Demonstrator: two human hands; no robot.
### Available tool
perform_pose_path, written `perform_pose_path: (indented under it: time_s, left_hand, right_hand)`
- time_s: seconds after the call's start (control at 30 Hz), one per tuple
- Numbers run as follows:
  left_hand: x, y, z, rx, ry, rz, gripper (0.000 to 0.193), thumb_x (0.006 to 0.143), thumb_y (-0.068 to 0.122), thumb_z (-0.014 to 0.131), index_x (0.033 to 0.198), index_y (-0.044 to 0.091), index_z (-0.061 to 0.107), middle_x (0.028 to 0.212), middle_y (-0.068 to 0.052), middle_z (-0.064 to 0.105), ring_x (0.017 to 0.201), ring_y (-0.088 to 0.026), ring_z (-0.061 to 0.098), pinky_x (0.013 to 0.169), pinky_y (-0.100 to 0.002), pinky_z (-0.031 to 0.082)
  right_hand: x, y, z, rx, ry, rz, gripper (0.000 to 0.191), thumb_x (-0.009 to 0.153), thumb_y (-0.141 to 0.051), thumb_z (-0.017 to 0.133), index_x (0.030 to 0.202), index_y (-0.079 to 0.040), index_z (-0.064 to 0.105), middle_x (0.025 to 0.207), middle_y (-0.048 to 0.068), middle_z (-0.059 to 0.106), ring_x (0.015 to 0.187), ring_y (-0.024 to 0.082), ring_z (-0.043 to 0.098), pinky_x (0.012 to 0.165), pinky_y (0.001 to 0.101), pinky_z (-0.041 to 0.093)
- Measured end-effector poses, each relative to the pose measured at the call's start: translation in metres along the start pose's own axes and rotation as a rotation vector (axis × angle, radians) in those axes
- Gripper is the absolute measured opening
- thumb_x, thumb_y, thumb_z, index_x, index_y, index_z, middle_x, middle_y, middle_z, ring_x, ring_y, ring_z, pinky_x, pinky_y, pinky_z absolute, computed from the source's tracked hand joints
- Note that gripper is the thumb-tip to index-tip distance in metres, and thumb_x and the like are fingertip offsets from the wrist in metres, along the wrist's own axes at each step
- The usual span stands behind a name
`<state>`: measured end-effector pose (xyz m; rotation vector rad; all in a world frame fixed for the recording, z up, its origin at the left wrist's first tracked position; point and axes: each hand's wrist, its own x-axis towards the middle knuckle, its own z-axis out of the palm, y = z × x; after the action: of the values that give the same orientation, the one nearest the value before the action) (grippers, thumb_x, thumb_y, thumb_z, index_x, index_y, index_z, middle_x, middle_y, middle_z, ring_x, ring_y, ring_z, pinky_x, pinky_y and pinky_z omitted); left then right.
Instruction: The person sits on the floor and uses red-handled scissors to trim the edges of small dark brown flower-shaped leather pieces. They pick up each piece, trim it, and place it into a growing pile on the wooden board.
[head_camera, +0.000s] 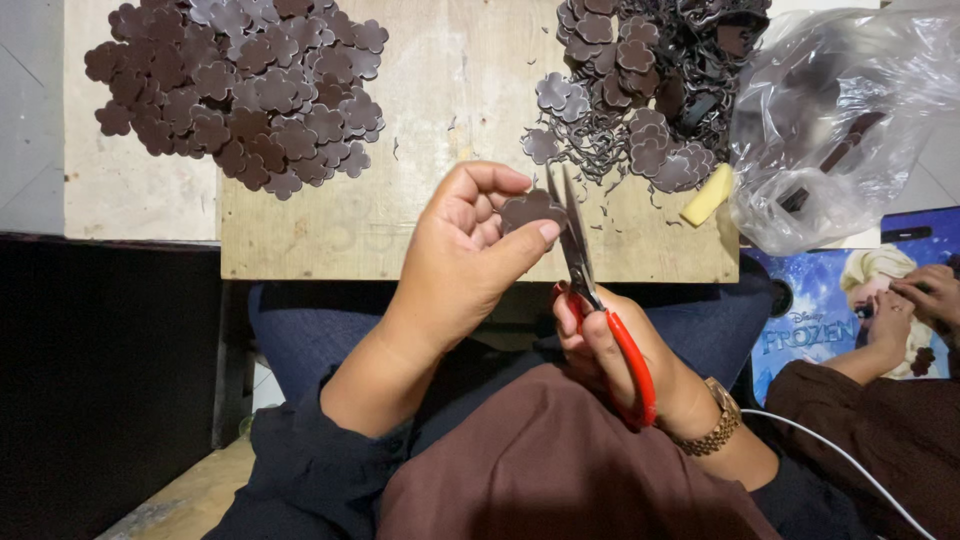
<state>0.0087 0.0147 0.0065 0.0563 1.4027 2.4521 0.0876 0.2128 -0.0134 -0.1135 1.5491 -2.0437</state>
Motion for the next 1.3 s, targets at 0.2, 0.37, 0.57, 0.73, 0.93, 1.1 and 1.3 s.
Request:
perform_pose_path:
  time_s: [0.2, 0.37, 0.57, 0.73, 0.93, 1.1, 1.3]
  left_hand:
    - [0.004, -0.015, 0.001, 0.112, 0.000, -0.083, 0.013, 0.098, 0.017, 0.071, 0.103, 0.005, 0.068, 0.095, -0.001, 0.073, 0.084, -0.005, 0.066, 0.072, -0.023, 0.056]
    - [0.004, -0.011, -0.002, 0.109, -0.023, -0.101, 0.011, 0.099, 0.018, 0.067, 0.099, 0.007, 0.066, 0.094, -0.001, 0.074, 0.086, -0.007, 0.071, 0.070, -0.022, 0.055]
    - [0.000, -0.006, -0.001, 0.225, -0.013, -0.036, 0.009, 0.100, 0.014, 0.066, 0.096, 0.006, 0.064, 0.093, -0.003, 0.074, 0.083, -0.005, 0.067, 0.068, -0.021, 0.052]
    - [-0.001, -0.011, 0.003, 0.157, -0.005, -0.002, 0.009, 0.100, 0.010, 0.067, 0.094, 0.003, 0.064, 0.093, -0.003, 0.073, 0.083, -0.004, 0.063, 0.073, -0.021, 0.052]
    - [-0.002, -0.013, 0.006, 0.161, 0.029, 0.015, 0.010, 0.100, 0.008, 0.068, 0.093, 0.002, 0.064, 0.090, -0.001, 0.070, 0.082, -0.004, 0.061, 0.073, -0.021, 0.051]
    - [-0.003, -0.014, 0.010, 0.162, 0.050, 0.024, 0.009, 0.099, 0.009, 0.068, 0.092, 0.003, 0.064, 0.090, -0.001, 0.071, 0.082, -0.003, 0.062, 0.075, -0.021, 0.053]
    - [-0.004, -0.014, 0.010, 0.143, 0.060, 0.015, 0.009, 0.099, 0.009, 0.068, 0.093, 0.003, 0.065, 0.089, 0.000, 0.070, 0.081, -0.003, 0.061, 0.074, -0.021, 0.052]
  right_hand:
    - [0.001, 0.003, 0.001, 0.079, 0.039, 0.000, 0.057, 0.099, -0.063, 0.054, 0.102, -0.006, 0.048, 0.076, -0.004, 0.038, 0.058, 0.004, 0.029, 0.050, 0.0216, 0.026]
    - [0.002, 0.005, 0.000, 0.095, 0.002, -0.001, 0.064, 0.095, -0.068, 0.059, 0.109, -0.006, 0.049, 0.081, -0.003, 0.042, 0.067, 0.007, 0.034, 0.057, 0.0226, 0.031]
    - [0.004, 0.003, -0.002, 0.059, -0.033, 0.005, 0.067, 0.093, -0.069, 0.061, 0.112, -0.005, 0.049, 0.084, -0.002, 0.043, 0.072, 0.009, 0.036, 0.062, 0.0235, 0.033]
    - [0.005, 0.002, -0.001, 0.029, -0.032, -0.001, 0.069, 0.093, -0.070, 0.059, 0.113, -0.005, 0.049, 0.085, -0.002, 0.043, 0.074, 0.009, 0.036, 0.064, 0.0237, 0.035]
    - [0.006, 0.004, 0.001, 0.034, -0.021, -0.031, 0.064, 0.097, -0.067, 0.058, 0.111, -0.005, 0.049, 0.084, -0.001, 0.043, 0.073, 0.009, 0.036, 0.064, 0.0240, 0.033]
    - [0.006, 0.005, 0.003, 0.011, -0.018, -0.066, 0.060, 0.100, -0.064, 0.054, 0.110, -0.006, 0.048, 0.083, -0.002, 0.043, 0.072, 0.009, 0.036, 0.063, 0.0241, 0.033]
    - [0.006, 0.010, 0.004, 0.095, 0.017, -0.033, 0.058, 0.098, -0.064, 0.054, 0.104, -0.007, 0.046, 0.078, -0.004, 0.036, 0.062, 0.006, 0.029, 0.052, 0.0221, 0.026]
